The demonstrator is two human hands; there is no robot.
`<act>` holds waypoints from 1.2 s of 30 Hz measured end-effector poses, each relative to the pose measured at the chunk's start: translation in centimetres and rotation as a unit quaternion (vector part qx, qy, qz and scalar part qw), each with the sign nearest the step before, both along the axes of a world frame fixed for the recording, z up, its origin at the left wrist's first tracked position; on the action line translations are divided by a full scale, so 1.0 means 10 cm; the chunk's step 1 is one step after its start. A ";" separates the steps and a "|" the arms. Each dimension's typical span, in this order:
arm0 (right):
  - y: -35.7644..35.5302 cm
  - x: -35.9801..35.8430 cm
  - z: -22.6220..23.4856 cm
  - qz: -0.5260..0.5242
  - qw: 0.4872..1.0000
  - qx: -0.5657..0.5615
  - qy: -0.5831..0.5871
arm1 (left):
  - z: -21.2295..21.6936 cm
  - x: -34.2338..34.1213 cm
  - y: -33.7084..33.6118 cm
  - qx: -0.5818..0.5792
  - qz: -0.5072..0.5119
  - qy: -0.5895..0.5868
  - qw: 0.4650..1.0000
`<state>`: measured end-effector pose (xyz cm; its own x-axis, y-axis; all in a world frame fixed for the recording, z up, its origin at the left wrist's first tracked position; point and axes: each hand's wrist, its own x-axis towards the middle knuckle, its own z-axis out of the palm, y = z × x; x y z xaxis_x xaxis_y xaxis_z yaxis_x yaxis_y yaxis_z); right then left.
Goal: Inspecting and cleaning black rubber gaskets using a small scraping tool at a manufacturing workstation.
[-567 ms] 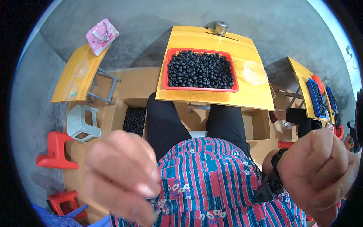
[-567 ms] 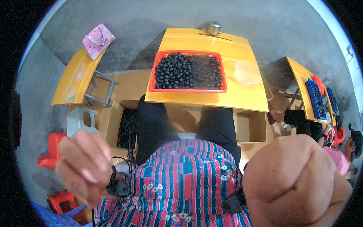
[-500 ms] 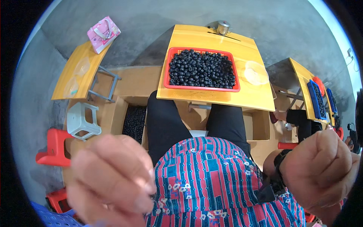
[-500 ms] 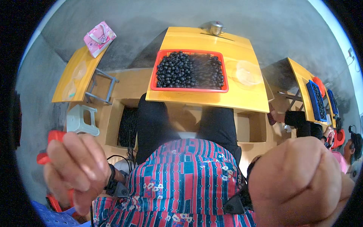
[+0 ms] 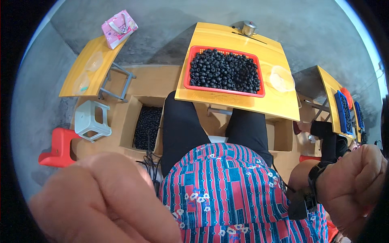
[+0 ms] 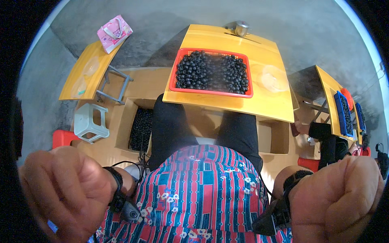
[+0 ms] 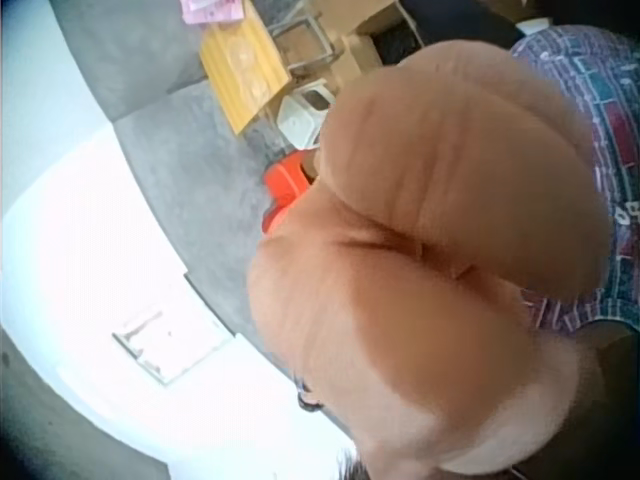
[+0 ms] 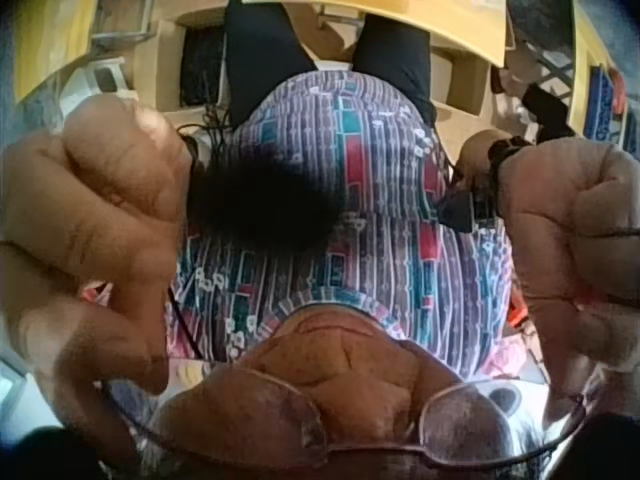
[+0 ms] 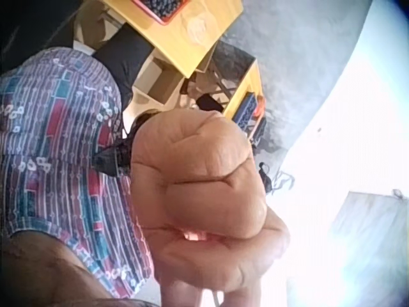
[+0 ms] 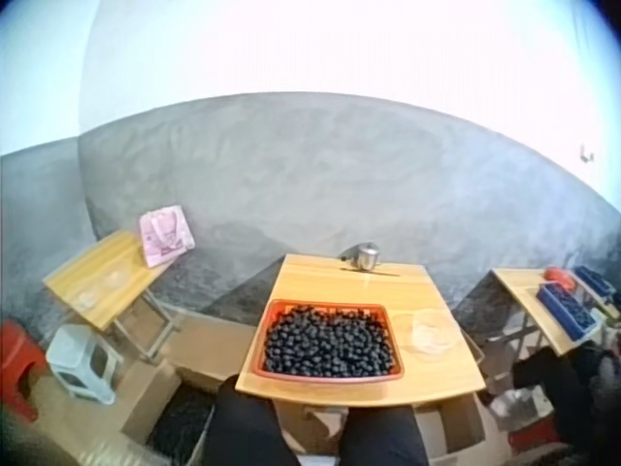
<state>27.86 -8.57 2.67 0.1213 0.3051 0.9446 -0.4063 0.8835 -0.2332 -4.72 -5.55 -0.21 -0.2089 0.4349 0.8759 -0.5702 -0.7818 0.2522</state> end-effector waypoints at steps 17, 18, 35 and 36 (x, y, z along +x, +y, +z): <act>0.35 0.46 -0.33 -0.568 0.795 -0.062 0.206 | 0.04 -0.53 0.19 0.022 -0.004 -0.016 1.000; 0.35 0.51 -0.33 -0.549 0.808 -0.062 0.205 | 0.06 -0.47 0.30 0.025 -0.004 -0.017 1.000; 0.39 0.52 -0.24 -0.429 0.881 -0.074 0.184 | 0.07 -0.90 0.20 -0.002 -0.254 -0.016 0.967; 0.37 0.58 -0.26 -0.426 0.883 -0.077 0.182 | -0.03 -0.95 0.14 -0.006 -0.273 -0.016 0.962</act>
<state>33.65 -4.84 0.10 0.6560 0.0767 0.7509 0.3185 0.8738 -0.3674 -14.21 -4.13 -0.49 0.0271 0.4977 0.8669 -0.9025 -0.3607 0.2353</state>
